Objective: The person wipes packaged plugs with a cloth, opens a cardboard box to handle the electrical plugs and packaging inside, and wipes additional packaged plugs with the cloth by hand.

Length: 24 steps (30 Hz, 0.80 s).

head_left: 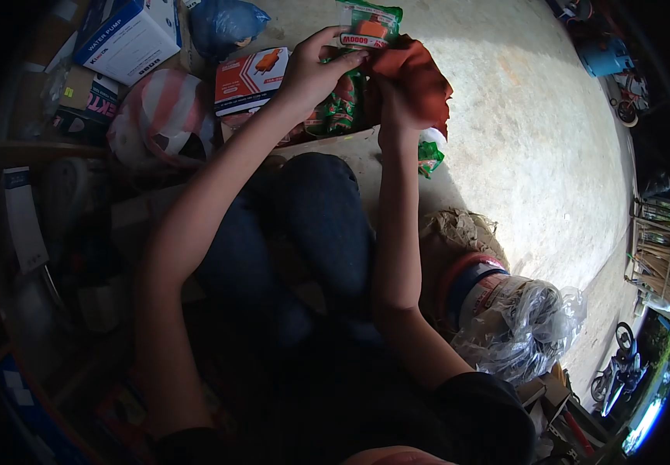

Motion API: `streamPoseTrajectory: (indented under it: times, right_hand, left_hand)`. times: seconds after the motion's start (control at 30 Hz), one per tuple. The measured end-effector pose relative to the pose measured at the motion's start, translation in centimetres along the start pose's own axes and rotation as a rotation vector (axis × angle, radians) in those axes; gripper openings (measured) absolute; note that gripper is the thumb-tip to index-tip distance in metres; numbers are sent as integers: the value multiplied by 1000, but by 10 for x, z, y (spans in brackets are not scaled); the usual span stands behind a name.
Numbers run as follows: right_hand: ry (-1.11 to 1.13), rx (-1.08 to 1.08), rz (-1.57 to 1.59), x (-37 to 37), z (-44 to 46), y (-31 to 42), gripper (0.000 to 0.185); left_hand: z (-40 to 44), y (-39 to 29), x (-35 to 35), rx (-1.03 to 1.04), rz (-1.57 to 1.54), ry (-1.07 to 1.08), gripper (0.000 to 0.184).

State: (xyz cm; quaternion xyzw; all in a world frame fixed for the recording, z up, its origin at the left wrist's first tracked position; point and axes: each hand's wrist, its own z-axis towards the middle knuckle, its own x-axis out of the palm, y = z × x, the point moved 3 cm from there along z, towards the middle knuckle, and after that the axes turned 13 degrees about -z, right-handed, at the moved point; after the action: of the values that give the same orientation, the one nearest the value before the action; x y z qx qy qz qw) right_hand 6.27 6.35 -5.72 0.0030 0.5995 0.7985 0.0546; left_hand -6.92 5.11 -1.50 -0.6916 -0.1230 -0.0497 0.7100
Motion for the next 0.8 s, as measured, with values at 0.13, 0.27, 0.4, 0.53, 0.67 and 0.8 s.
streamPoseTrajectory:
  times: [0.13,0.27,0.4,0.53,0.67,0.8]
  right_hand:
    - [190,506,281,-3,-2,5,21]
    - [424,591,509,3,-1,-12,19]
    - [406,654,697,7,-3,-2,14]
    - [157,551,464,6,-5,11,11]
    - [-229,339,588,2,3,4,26]
    - [-125,225,431,4,-5,23,35]
  left_hand:
    - [2,6,-4,-17,27,4,38]
    - [8,4,-6,207,75,33,40]
    - [11,-7,-4,183,56,80,42]
    - [9,-16,-3,109,66,107,42]
    - [5,-22,3,192,115,38,42]
    - [-5,-23,25,333,383,324,42]
